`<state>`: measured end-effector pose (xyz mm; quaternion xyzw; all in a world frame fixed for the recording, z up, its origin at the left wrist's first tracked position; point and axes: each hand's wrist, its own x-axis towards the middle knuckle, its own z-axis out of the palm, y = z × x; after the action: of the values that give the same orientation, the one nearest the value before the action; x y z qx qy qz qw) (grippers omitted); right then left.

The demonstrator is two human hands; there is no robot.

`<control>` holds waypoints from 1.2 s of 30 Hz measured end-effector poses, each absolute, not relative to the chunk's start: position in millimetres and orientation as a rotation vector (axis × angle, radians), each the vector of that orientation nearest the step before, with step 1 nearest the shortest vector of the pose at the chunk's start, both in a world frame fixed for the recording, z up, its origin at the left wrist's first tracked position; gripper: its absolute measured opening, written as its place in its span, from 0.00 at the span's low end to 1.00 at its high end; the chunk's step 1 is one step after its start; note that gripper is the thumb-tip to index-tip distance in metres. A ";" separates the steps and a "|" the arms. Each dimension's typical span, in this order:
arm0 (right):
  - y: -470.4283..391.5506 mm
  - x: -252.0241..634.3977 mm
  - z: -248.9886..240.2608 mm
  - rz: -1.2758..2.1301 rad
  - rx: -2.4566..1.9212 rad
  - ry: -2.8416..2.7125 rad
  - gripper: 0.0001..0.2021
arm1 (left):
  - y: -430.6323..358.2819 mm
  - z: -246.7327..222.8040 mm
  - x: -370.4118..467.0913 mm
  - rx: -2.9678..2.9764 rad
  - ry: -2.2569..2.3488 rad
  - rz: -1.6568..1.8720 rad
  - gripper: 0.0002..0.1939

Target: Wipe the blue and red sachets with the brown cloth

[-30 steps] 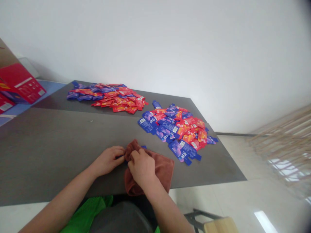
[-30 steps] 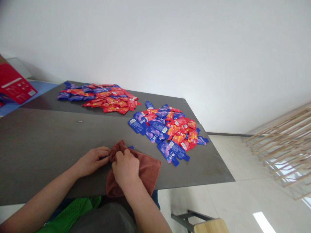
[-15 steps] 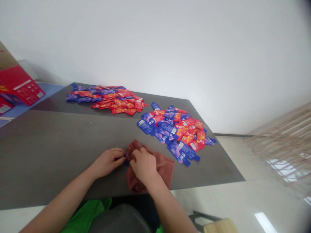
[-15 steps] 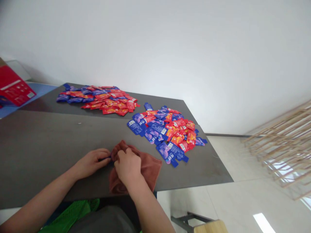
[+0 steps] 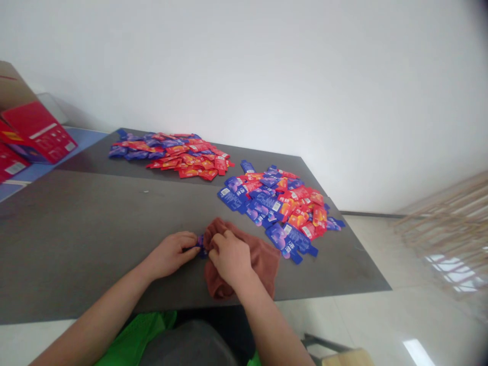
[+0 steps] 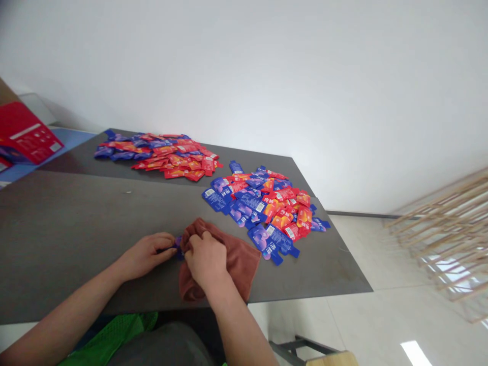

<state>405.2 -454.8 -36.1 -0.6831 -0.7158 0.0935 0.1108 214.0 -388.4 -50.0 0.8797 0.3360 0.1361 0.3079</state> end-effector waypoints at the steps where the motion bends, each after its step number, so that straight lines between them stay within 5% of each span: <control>1: -448.7 414.0 -37.1 0.274 -2.063 -2.060 0.05 | -388.3 -51.1 214.1 2.331 0.904 0.357 0.18; 6: -428.7 448.1 -21.8 0.234 -2.280 -1.907 0.08 | -386.8 -56.7 210.5 2.308 0.930 0.364 0.20; 14: -452.7 401.1 -26.7 0.310 -1.926 -2.180 0.06 | -388.6 -54.0 211.6 2.307 0.870 0.394 0.15; 21: -424.2 445.4 -21.5 0.301 -2.301 -1.901 0.08 | -387.9 -55.2 211.7 2.321 0.920 0.391 0.19; 29: -453.4 401.0 -18.8 0.338 -1.887 -2.128 0.07 | -388.0 -53.3 211.7 2.294 0.868 0.399 0.13; 36: -425.2 437.3 -24.8 0.314 -2.297 -1.860 0.09 | -389.4 -51.4 213.6 2.324 0.948 0.380 0.17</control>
<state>437.3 -425.2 -24.8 -0.7700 -0.6236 0.1053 0.0846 213.6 -389.4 -51.4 0.8741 0.3568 0.1430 0.2971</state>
